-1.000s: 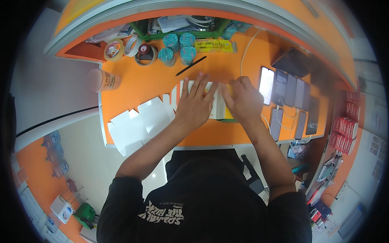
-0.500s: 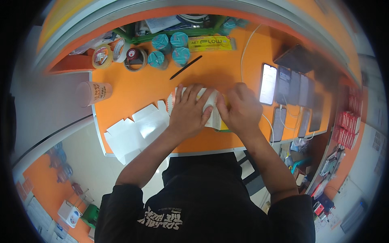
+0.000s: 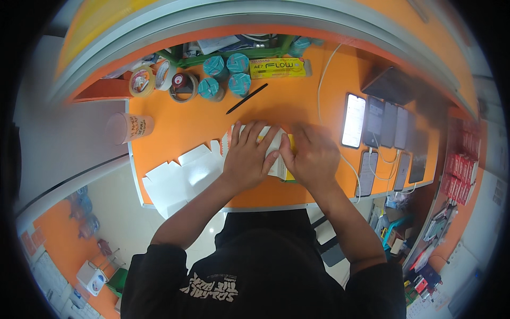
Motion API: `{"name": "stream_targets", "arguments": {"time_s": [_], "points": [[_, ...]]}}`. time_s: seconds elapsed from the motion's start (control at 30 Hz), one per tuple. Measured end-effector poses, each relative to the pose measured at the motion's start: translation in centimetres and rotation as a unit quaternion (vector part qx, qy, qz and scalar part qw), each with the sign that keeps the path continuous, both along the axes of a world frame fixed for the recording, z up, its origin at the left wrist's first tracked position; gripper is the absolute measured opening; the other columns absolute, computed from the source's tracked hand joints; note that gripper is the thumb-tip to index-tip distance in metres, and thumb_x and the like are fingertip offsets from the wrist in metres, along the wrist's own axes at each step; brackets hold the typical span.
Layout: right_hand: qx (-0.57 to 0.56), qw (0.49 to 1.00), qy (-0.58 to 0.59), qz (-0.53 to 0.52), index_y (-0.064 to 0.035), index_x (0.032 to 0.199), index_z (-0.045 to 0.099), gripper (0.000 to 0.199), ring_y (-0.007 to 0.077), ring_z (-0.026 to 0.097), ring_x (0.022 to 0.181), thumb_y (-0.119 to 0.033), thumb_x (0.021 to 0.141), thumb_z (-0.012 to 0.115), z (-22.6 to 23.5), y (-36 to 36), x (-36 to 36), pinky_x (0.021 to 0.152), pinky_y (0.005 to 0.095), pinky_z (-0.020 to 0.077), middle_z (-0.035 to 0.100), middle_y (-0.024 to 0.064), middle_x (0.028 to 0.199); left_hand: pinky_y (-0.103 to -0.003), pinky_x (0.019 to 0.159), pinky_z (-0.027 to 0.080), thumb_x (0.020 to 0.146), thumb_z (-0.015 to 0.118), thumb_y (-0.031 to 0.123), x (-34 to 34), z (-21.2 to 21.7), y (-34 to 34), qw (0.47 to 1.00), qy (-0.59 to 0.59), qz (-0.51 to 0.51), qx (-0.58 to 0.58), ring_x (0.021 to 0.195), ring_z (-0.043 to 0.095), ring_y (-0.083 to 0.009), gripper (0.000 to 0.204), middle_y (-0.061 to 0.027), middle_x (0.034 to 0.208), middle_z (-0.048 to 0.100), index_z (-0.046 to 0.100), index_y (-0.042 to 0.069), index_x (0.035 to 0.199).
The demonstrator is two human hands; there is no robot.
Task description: The person assembles small, colorful paper boxes by folding and taping the flaps. They work on their lap, handling the boxes one at a time, and place the finished units on a nearby orange counter.
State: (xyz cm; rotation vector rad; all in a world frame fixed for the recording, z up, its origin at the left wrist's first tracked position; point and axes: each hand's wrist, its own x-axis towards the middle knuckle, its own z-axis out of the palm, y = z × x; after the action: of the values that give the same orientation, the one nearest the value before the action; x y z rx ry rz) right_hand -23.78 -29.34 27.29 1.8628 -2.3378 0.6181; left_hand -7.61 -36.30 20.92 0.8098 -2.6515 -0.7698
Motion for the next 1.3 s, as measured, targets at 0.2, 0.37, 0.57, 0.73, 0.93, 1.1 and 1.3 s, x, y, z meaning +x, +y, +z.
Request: {"name": "stream_targets", "arguments": {"time_s": [0.2, 0.37, 0.57, 0.73, 0.93, 1.1, 1.3], "points": [[0.010, 1.000, 0.001, 0.001, -0.0063, 0.098, 0.073, 0.022, 0.0266, 0.066, 0.076, -0.022, 0.083, 0.074, 0.1, 0.2, 0.0, 0.065, 0.0374, 0.0538, 0.068, 0.0057, 0.089, -0.056, 0.121, 0.016, 0.101, 0.053, 0.037, 0.1, 0.7, -0.1, 1.000, 0.009, 0.003, 0.010, 0.139, 0.038, -0.0325, 0.056, -0.0156, 0.143, 0.045, 0.044, 0.011, 0.150], [-0.038, 0.999, 0.004, 0.002, -0.0074, 0.094, 0.071, 0.019, 0.0267, 0.066, 0.075, -0.023, 0.083, 0.074, 0.3, 0.0, 0.1, 0.064, 0.0379, 0.0532, 0.069, 0.0057, 0.087, -0.052, 0.117, 0.029, 0.098, 0.060, 0.021, 1.0, 1.9, -1.1, 0.942, 0.239, 0.110, 0.210, 0.129, 0.049, -0.0357, 0.044, -0.0173, 0.135, 0.053, 0.051, 0.006, 0.138], [0.001, 1.000, 0.001, 0.009, -0.0065, 0.100, 0.072, 0.023, 0.0260, 0.068, 0.074, -0.024, 0.085, 0.073, 0.9, 0.0, 0.3, 0.064, 0.0361, 0.0545, 0.071, 0.0065, 0.088, -0.046, 0.093, 0.048, 0.093, 0.060, 0.007, 6.7, 1.3, -10.8, 0.927, 0.172, 0.334, -0.007, 0.109, 0.062, -0.0355, 0.024, -0.0200, 0.115, 0.066, 0.061, 0.000, 0.116], [0.020, 1.000, 0.011, 0.004, -0.0028, 0.101, 0.075, 0.027, 0.0255, 0.072, 0.075, -0.027, 0.089, 0.070, 0.9, 0.1, 0.0, 0.067, 0.0340, 0.0574, 0.075, 0.0109, 0.095, -0.047, 0.093, 0.053, 0.093, 0.061, 0.015, 11.2, -0.7, -22.5, 0.889, -0.126, 0.437, -0.051, 0.111, 0.066, -0.0373, 0.027, -0.0213, 0.117, 0.068, 0.068, 0.003, 0.116], [-0.015, 1.000, 0.010, 0.022, -0.0036, 0.103, 0.071, 0.027, 0.0252, 0.068, 0.071, -0.023, 0.084, 0.072, 0.5, 0.0, -0.3, 0.060, 0.0347, 0.0532, 0.070, 0.0066, 0.095, -0.040, 0.098, 0.054, 0.095, 0.064, 0.030, 11.0, -1.2, -29.7, 0.815, -0.334, 0.469, 0.063, 0.123, 0.065, -0.0259, 0.040, -0.0097, 0.132, 0.067, 0.065, 0.012, 0.131], [0.012, 1.000, 0.006, 0.021, -0.0029, 0.103, 0.071, 0.030, 0.0241, 0.070, 0.072, -0.024, 0.082, 0.074, 0.5, -0.1, -0.5, 0.061, 0.0336, 0.0537, 0.071, 0.0080, 0.101, -0.041, 0.097, 0.055, 0.096, 0.064, 0.032, 10.5, -1.5, -31.6, 0.829, -0.326, 0.454, 0.007, 0.125, 0.063, -0.0248, 0.045, -0.0050, 0.141, 0.061, 0.058, 0.025, 0.140], [0.018, 0.999, 0.009, 0.026, -0.0037, 0.104, 0.072, 0.032, 0.0232, 0.070, 0.072, -0.025, 0.081, 0.074, 0.4, -0.3, -0.7, 0.062, 0.0321, 0.0533, 0.072, 0.0079, 0.103, -0.043, 0.107, 0.047, 0.100, 0.049, 0.050, 11.8, -4.2, -33.3, 0.823, -0.354, 0.443, 0.033, 0.139, 0.048, -0.0240, 0.060, -0.0065, 0.153, 0.048, 0.040, 0.024, 0.153]]}}
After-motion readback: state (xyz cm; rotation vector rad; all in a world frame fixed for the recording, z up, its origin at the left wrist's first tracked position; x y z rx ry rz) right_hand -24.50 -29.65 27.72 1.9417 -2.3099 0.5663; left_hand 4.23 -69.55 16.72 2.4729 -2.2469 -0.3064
